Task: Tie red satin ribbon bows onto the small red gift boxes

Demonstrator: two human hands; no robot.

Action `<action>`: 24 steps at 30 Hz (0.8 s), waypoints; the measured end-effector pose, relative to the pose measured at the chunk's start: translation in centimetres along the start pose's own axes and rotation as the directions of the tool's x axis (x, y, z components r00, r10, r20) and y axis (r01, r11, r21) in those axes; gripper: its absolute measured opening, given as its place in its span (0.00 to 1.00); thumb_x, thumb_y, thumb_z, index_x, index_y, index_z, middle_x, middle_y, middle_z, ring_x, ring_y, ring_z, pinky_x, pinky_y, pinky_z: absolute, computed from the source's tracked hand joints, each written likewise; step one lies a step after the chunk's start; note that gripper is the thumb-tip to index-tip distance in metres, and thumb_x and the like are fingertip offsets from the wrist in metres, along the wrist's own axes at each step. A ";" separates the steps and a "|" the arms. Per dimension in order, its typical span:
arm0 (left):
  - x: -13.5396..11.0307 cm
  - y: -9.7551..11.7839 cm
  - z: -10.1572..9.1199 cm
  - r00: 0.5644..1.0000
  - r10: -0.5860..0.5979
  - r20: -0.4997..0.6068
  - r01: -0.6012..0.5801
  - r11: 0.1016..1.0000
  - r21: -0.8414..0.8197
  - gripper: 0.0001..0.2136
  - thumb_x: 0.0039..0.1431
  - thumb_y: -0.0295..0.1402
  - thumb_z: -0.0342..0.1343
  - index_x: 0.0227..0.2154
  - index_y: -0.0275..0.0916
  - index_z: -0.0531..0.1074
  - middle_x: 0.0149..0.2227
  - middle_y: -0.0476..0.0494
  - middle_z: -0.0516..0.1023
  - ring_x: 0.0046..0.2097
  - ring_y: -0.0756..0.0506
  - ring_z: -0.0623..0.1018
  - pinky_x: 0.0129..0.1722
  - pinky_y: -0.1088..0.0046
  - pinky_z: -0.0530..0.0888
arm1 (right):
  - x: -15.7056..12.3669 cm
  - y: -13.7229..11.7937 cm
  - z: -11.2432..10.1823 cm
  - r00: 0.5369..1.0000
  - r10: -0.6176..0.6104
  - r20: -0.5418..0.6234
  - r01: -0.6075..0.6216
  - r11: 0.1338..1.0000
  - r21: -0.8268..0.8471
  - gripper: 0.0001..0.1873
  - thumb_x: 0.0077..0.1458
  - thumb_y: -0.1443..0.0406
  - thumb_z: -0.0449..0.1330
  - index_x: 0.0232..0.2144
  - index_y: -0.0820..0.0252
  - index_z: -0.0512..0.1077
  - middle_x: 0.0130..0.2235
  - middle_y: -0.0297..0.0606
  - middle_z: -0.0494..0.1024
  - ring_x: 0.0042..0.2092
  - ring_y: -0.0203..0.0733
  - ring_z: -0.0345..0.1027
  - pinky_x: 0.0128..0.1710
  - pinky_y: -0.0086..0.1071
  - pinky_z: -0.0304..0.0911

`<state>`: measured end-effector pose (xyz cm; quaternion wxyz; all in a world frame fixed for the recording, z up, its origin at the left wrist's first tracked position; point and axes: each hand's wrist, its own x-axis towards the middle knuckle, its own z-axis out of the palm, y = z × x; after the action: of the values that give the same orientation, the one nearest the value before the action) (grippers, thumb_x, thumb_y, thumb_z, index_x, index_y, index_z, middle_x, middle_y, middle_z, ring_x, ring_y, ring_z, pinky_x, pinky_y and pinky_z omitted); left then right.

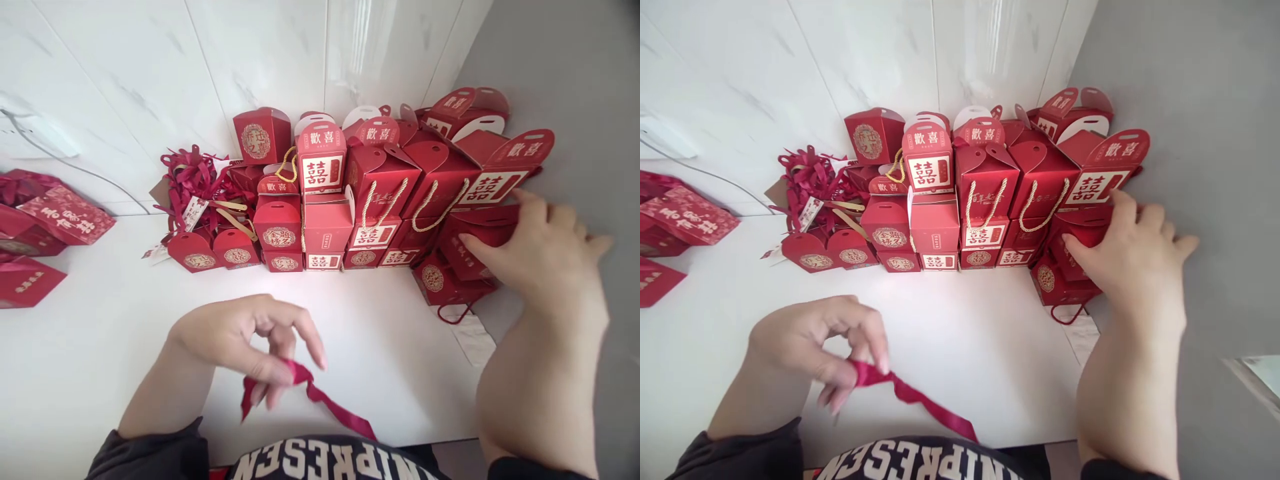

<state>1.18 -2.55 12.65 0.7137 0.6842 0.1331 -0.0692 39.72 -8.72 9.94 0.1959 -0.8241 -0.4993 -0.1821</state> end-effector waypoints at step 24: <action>7.5 -7.5 -1.7 0.684 0.283 -0.673 0.572 0.365 0.735 0.25 0.68 0.47 0.41 0.29 0.36 0.77 0.30 0.42 0.79 0.34 0.43 0.78 0.34 0.67 0.69 | -7.5 -9.4 4.8 0.535 -0.839 0.098 0.481 0.398 0.781 0.32 0.55 0.57 0.66 0.59 0.53 0.63 0.57 0.44 0.69 0.60 0.52 0.60 0.60 0.48 0.60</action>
<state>6.07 -0.61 3.33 0.0837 0.9095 0.4014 0.0685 28.52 -7.98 3.42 0.2543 -0.4259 -0.8537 0.1585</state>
